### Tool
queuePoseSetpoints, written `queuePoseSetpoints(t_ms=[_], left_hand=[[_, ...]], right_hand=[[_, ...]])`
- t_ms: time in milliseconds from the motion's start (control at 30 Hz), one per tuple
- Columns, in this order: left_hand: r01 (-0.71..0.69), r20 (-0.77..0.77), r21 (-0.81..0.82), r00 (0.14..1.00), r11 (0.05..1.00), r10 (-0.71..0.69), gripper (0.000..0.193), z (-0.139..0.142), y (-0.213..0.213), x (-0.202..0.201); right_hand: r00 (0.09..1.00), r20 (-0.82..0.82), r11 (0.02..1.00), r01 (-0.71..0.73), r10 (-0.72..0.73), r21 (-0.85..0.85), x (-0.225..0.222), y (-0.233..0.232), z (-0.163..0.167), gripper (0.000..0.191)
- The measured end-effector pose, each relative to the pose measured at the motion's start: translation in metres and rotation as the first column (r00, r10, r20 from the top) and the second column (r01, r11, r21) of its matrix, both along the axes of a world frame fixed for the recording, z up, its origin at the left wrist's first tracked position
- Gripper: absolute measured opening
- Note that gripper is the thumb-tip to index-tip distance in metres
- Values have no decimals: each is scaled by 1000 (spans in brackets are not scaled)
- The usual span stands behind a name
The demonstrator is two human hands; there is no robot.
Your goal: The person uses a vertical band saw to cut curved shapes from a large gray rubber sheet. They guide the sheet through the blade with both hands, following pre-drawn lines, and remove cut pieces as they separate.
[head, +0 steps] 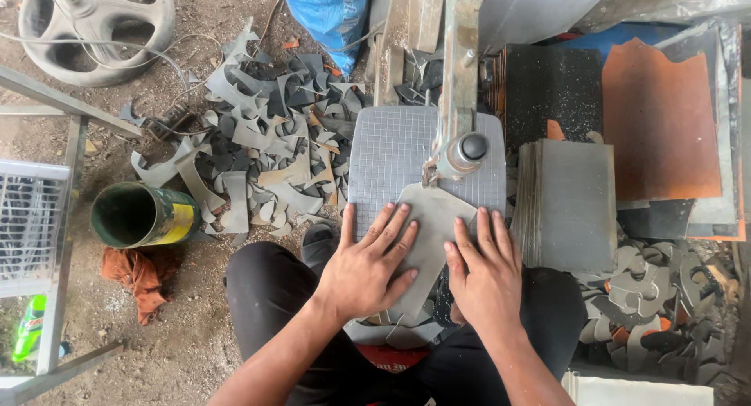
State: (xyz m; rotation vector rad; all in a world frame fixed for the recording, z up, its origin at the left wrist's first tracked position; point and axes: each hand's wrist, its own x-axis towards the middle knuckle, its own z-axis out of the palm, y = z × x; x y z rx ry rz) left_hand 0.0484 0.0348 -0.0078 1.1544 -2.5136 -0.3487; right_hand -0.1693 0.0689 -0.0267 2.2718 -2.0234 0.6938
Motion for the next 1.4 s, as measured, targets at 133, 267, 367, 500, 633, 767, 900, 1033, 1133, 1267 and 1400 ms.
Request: queuePoseSetpoints(t_ms=[133,267,367,500,633,767,900,1033,1133,1267,1400], left_hand=[[20,-1,4,1000,1000,-20,66,1,-4,1],[35,0,11,999,999,-35,66,1,-9,2],[31,-6,8,999,999,-31,66,0,-10,1],[23,-11,-3,1000,1000,-23,65,-1,-11,-1],[-2,-25,-29,1000,1000,1,62,-4,-14,-1],[-6,-34,-43,999,999,5,59,-8,-17,0],[-26,-43,-32,999,999,24,58,-9,-20,-2],[-43,-40,-39,998,998,41,58,-8,-23,-4],[-52,-44,-37,998,998,51,58,-8,-26,-5],[-63,-49,-31,997,998,61,58,-8,-30,-6],[-80,-47,-25,996,996,79,57,-10,-33,-7]], right_hand=[[999,-46,1000,26,-26,-4,2,2,-1,39],[998,-42,999,42,-42,11,3,3,-3,39],[998,-45,999,39,-38,16,1,2,-5,39],[999,-51,999,18,-17,28,-2,0,-7,40],[999,-39,999,-8,10,44,-5,-5,-12,40],[1000,0,998,-19,19,62,-8,-9,-16,39],[999,33,996,-22,20,81,-9,-15,-18,40],[998,53,996,-27,22,85,-10,-20,-18,40],[998,59,996,-29,24,87,-10,-24,-18,40],[998,56,995,-34,29,91,-11,-29,-20,39],[997,70,995,-34,27,92,-11,-35,-20,39]])
